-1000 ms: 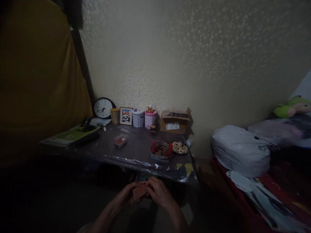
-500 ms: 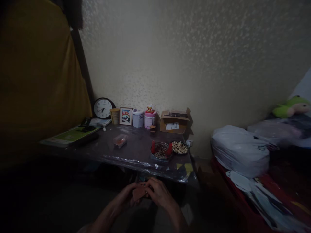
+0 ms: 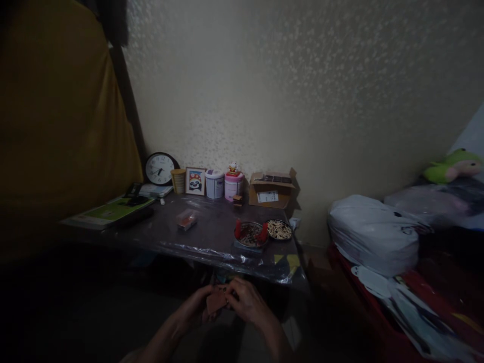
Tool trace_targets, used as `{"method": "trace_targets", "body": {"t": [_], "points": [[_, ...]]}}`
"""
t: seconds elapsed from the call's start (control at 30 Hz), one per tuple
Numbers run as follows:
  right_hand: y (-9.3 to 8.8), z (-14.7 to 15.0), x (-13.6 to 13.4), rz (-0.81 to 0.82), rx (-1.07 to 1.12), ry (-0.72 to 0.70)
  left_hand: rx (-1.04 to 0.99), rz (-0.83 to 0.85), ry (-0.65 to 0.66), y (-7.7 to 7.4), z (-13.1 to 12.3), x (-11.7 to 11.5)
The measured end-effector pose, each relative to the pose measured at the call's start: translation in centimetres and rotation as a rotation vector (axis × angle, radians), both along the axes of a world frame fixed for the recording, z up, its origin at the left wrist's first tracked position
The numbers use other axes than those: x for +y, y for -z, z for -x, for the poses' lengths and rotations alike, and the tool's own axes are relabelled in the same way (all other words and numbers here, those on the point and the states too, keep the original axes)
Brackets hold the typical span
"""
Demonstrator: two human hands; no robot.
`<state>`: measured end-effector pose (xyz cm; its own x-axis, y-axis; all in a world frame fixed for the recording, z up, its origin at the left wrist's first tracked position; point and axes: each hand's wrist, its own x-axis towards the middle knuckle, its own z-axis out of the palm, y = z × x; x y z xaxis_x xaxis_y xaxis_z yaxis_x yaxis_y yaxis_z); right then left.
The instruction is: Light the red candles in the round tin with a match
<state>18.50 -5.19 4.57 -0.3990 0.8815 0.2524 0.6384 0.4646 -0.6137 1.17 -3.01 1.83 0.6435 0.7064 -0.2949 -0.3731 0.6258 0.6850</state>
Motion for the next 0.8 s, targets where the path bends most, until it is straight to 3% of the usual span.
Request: {"method": "trace_targets", "body": {"t": [0.8], "points": [[-0.2,-0.4,0.1,0.07,0.001,0.039,-0.07,-0.044,0.049,1.2,0.2,0.4]]}}
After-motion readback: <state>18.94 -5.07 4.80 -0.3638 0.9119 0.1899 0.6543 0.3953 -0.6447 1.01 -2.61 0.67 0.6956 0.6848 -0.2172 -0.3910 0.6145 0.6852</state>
